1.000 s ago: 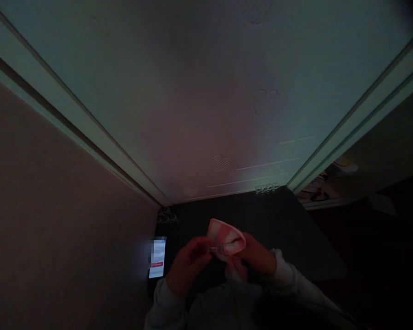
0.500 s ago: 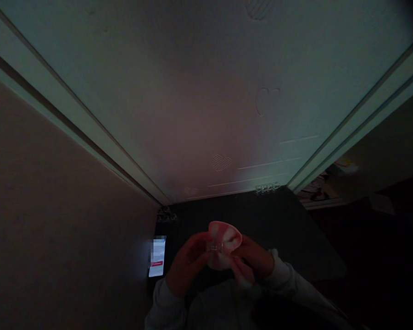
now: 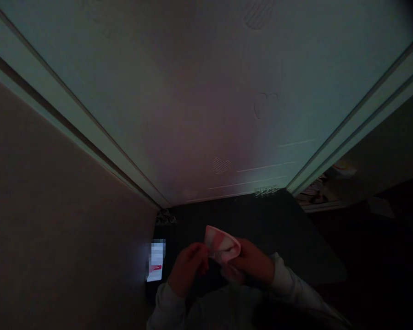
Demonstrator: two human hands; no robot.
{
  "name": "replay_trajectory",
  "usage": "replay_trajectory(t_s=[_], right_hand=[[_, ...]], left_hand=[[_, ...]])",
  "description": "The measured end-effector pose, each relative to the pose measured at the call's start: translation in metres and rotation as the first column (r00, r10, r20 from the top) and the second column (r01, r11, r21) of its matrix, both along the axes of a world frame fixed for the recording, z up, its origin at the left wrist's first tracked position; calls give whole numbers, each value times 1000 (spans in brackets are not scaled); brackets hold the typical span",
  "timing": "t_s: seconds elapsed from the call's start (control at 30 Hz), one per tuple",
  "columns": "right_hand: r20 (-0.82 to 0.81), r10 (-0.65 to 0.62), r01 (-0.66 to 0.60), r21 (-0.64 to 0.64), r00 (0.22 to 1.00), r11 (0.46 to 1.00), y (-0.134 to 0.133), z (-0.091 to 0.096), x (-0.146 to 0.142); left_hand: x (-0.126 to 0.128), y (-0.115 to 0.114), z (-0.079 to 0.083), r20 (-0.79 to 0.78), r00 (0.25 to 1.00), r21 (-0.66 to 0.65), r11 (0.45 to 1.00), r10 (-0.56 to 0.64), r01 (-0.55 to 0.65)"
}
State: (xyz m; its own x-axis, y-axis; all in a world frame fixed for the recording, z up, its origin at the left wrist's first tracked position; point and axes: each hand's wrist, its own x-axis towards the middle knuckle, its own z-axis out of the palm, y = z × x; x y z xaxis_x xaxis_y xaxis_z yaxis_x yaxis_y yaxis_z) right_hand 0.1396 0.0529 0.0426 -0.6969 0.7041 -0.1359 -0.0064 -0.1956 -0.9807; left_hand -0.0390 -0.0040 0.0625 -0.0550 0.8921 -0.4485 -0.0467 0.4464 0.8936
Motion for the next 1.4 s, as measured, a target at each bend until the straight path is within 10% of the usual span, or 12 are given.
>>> replay_trajectory(t_s=[0.27,0.6,0.87,1.4], right_hand=[[217,-68,-16,364,974,931,-1,7,3],[66,-110,110,-1,992,994,-4,-5,1],[-97,2,-24,-224,995,974,4,4,2],[159,-150,127,148,976,981,0,7,4]], left_hand=[[0,0,-6,-9,1000,-53,998,18,-18],[-4,-6,4,124,989,133,989,-86,69],[-2,-9,12,160,967,223,962,-197,159],[0,-4,2,69,996,29,999,-48,46]])
